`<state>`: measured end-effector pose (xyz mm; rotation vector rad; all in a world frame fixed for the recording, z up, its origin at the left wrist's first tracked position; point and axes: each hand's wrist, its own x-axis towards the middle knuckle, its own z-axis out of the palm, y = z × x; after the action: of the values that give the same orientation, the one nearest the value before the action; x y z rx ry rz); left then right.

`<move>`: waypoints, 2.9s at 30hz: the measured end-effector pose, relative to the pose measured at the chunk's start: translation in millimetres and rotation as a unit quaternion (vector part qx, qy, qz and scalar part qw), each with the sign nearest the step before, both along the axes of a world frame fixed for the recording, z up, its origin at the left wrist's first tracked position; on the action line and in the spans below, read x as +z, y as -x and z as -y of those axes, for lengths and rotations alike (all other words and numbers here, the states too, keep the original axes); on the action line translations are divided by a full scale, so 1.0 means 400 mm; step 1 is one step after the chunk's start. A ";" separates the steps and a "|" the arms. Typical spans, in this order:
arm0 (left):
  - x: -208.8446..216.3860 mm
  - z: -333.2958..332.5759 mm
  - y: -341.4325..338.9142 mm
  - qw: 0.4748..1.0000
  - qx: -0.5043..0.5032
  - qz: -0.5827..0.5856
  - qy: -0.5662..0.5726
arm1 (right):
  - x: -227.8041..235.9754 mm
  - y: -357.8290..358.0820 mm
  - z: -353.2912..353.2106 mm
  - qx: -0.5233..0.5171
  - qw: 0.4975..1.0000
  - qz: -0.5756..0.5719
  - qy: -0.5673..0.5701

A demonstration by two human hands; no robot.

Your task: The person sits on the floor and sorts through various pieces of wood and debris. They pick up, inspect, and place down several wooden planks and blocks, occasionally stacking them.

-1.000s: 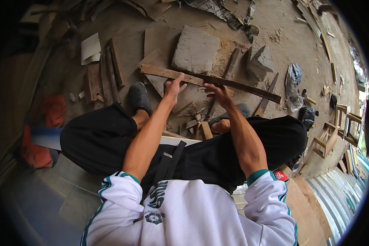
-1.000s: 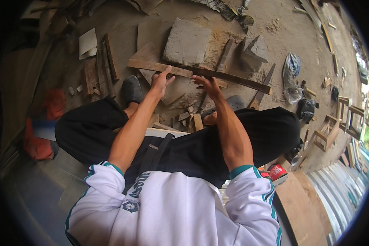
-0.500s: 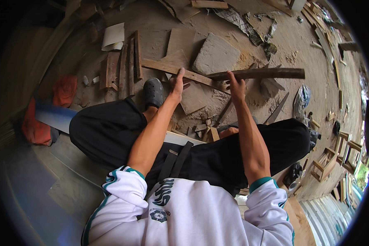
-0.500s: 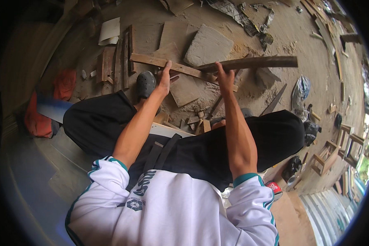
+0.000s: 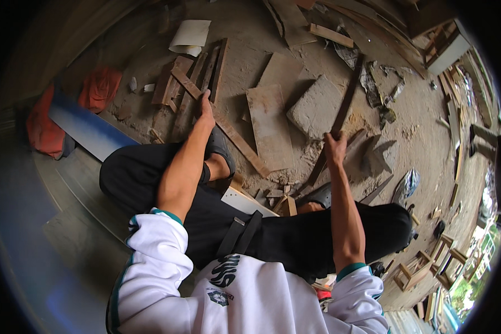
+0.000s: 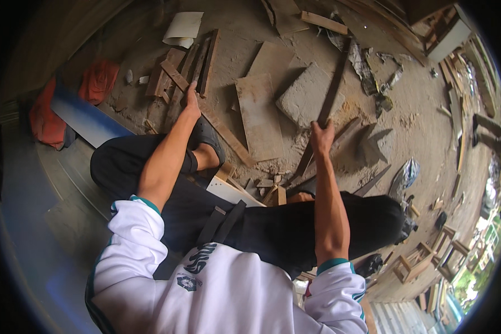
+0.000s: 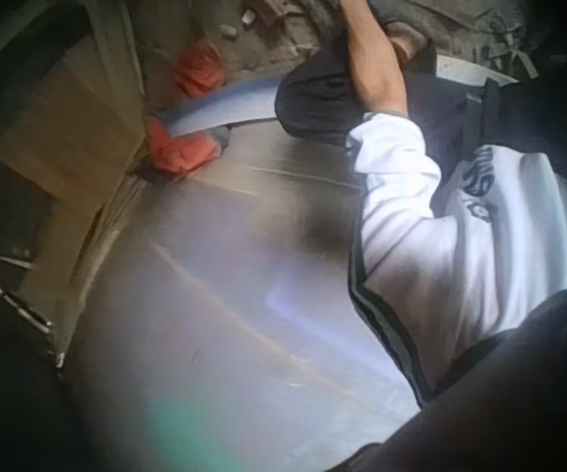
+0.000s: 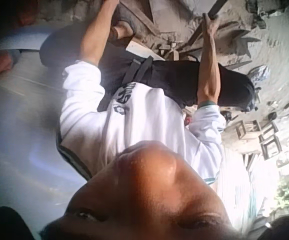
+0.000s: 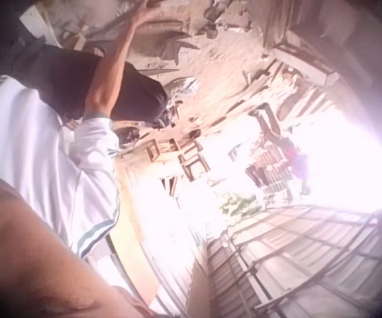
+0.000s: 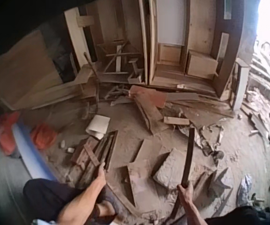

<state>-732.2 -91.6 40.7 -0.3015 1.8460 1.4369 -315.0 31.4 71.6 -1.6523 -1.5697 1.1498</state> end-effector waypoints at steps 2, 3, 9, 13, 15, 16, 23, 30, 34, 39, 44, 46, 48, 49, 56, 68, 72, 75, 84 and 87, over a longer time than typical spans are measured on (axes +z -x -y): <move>0.017 -0.006 0.028 0.999 0.006 0.008 0.046 | -0.039 0.052 0.026 0.067 0.998 0.018 0.012; 0.006 -0.003 0.053 0.995 -0.002 0.000 0.095 | -0.038 0.089 0.041 0.085 0.994 0.028 0.058; -0.044 -0.040 0.183 0.969 -0.074 -0.050 0.231 | -0.083 0.301 0.077 0.156 0.972 0.030 0.171; -0.109 -0.071 0.257 0.965 -0.157 -0.020 0.207 | -0.027 0.462 0.056 0.143 0.952 -0.026 0.270; -0.095 -0.104 0.270 0.950 -0.244 0.002 0.193 | -0.038 0.512 0.037 0.139 0.948 -0.054 0.281; -0.142 -0.124 0.268 0.936 -0.260 -0.060 0.232 | -0.038 0.519 0.031 0.136 0.950 -0.049 0.278; -0.286 -0.202 0.217 0.796 -0.292 -0.265 0.459 | -0.019 0.456 0.038 0.123 0.952 -0.050 0.274; -0.200 -0.174 0.244 0.813 -0.405 -0.220 0.355 | -0.040 0.404 0.065 0.105 0.947 -0.039 0.302; -0.194 -0.192 0.187 0.878 -0.341 -0.205 0.265 | -0.057 0.416 0.071 0.093 0.946 -0.034 0.307; -0.124 -0.168 0.095 0.787 -0.361 -0.287 0.411 | -0.039 0.466 0.110 0.128 0.941 -0.058 0.309; -0.181 -0.176 0.132 0.821 -0.378 -0.244 0.352 | -0.044 0.451 0.098 0.163 0.945 -0.016 0.282; -0.207 -0.152 0.159 0.818 -0.381 -0.229 0.366 | -0.064 0.445 0.096 0.182 0.945 -0.020 0.270; -0.343 -0.065 0.236 0.857 -0.315 -0.279 0.297 | -0.048 0.466 0.102 0.206 0.941 -0.019 0.269; -0.327 -0.110 0.235 0.864 -0.330 -0.274 0.262 | -0.051 0.454 0.094 0.180 0.947 -0.014 0.264; -0.318 -0.050 0.343 0.797 -0.391 -0.282 0.364 | -0.063 0.479 0.119 0.154 0.945 -0.029 0.287; -0.223 -0.067 0.303 0.879 -0.330 -0.192 0.285 | -0.038 0.422 0.154 0.102 0.956 -0.047 0.269; -0.217 -0.086 0.301 0.867 -0.330 -0.253 0.275 | -0.001 0.357 0.143 0.064 0.964 -0.051 0.253; -0.150 -0.094 0.314 0.898 -0.320 -0.204 0.223 | 0.010 0.267 0.122 0.037 0.972 -0.044 0.227; -0.258 -0.136 0.279 0.931 -0.238 -0.261 0.097 | 0.010 0.031 0.173 -0.063 0.981 -0.016 0.181; -0.172 -0.188 0.261 0.888 -0.329 -0.283 0.155 | 0.013 0.036 0.192 -0.079 0.976 -0.016 0.202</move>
<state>-836.8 -16.5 -28.0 0.6186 2.3252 0.7854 -329.3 -45.6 76.9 -1.9630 -1.2114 1.4702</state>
